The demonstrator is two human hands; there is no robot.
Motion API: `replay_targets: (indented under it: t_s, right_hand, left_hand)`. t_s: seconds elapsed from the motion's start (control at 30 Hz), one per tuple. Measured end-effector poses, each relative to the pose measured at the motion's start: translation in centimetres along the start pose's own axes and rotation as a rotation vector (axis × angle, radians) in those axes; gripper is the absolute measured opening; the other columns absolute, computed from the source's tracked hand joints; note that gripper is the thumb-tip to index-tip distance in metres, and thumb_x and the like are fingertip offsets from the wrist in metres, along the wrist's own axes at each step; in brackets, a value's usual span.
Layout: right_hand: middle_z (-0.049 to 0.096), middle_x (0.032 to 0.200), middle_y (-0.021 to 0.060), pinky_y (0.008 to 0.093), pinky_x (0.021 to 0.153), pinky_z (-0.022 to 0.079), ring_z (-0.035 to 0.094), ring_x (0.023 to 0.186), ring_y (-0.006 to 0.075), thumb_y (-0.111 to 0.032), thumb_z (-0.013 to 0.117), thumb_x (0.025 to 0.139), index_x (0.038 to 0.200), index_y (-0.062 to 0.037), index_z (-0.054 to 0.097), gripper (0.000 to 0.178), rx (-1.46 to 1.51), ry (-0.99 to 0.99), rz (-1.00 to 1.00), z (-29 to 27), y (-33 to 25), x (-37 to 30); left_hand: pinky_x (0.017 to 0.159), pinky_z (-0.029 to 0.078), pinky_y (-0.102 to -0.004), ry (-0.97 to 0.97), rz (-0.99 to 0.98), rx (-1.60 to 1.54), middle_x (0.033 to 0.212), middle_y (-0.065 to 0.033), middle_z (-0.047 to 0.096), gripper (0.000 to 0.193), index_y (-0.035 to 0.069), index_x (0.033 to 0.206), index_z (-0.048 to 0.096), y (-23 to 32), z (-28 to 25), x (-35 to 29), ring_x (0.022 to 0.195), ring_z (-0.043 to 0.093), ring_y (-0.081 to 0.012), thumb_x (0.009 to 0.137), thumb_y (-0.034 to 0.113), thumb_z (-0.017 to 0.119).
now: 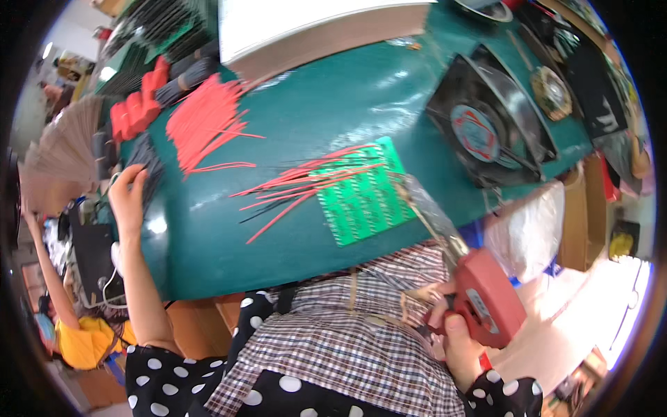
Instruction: The person places wires onto circuit boards and solders them to the contacts using a soldering iron.
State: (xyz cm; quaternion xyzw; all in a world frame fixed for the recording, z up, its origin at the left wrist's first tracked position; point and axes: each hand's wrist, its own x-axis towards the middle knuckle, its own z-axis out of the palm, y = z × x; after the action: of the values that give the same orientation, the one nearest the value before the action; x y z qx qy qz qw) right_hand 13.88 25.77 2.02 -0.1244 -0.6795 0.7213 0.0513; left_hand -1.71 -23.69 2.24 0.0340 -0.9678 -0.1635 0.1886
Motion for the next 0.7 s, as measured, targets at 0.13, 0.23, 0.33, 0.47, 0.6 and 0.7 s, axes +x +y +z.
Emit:
replay_targets:
  t_s: [0.13, 0.23, 0.33, 0.47, 0.6, 0.7]
  right_hand:
    - [0.053, 0.107, 0.0165, 0.022, 0.048, 0.037, 0.049, 0.058, 0.0122, -0.027, 0.057, 0.088, 0.122, 0.0065, 0.039, 0.05, -0.034, 0.142, -0.132, -0.6, 2.4, -1.1]
    - [0.052, 0.109, 0.0158, 0.0253, 0.05, 0.038, 0.05, 0.059, 0.014, -0.031, 0.062, 0.088, 0.124, 0.004, 0.037, 0.056, -0.066, 0.124, -0.106, -1.5, 2.4, -1.0]
    - [0.052, 0.109, 0.0159, 0.0258, 0.05, 0.038, 0.049, 0.058, 0.0136, -0.031, 0.061, 0.089, 0.124, 0.004, 0.038, 0.055, -0.039, 0.113, -0.084, -1.1, 2.2, -0.7]
    - [0.051, 0.11, 0.0161, 0.0262, 0.049, 0.037, 0.049, 0.058, 0.0125, -0.031, 0.061, 0.089, 0.124, 0.0039, 0.037, 0.055, -0.06, 0.132, -0.089, -1.1, 2.3, -0.6]
    - [0.05, 0.11, 0.0145, 0.0217, 0.049, 0.036, 0.047, 0.058, 0.0116, -0.02, 0.053, 0.089, 0.12, 0.0082, 0.04, 0.044, -0.117, 0.136, -0.128, -0.4, 1.9, -0.5]
    - [0.054, 0.082, 0.0062, 0.025, 0.061, 0.043, 0.048, 0.062, 0.0104, -0.01, 0.059, 0.084, 0.12, 0.0042, 0.046, 0.041, -0.467, 0.095, -0.011, -3.6, 4.4, -0.1]
  left_hand:
    - [0.069, 0.049, -0.0255, -0.174, -0.188, -0.404, 0.084, -0.0085, 0.068, 0.021, -0.008, 0.102, 0.065, 0.3, 1.8, 2.2, 0.073, 0.066, -0.0147, 0.086, 0.005, 0.062]
    - [0.066, 0.049, -0.024, -0.251, -0.336, -0.571, 0.085, -0.0107, 0.068, 0.018, -0.007, 0.101, 0.063, -0.9, 1.1, 2.2, 0.071, 0.065, -0.0145, 0.087, 0.005, 0.062]
    - [0.064, 0.047, -0.0231, -0.294, -0.413, -0.631, 0.084, -0.0101, 0.068, 0.015, -0.003, 0.099, 0.062, -0.7, -0.2, 2.1, 0.069, 0.064, -0.0127, 0.088, 0.007, 0.061]
    - [0.059, 0.045, -0.0208, -0.327, -0.399, -0.728, 0.079, -0.0076, 0.068, 0.011, 0.0, 0.095, 0.061, -0.4, -0.6, 2.2, 0.063, 0.06, -0.0095, 0.089, 0.009, 0.06]
    - [0.047, 0.038, -0.0197, -0.525, -0.357, -0.838, 0.074, -0.0081, 0.065, 0.01, 0.002, 0.089, 0.06, 5.1, -0.7, 2.8, 0.051, 0.051, -0.0068, 0.089, 0.011, 0.06]
    - [0.044, 0.043, -0.0212, -0.926, -0.356, -1.111, 0.076, -0.0145, 0.067, 0.009, 0.0, 0.089, 0.06, 14.1, -0.3, 0.0, 0.048, 0.057, -0.0114, 0.087, 0.008, 0.06]
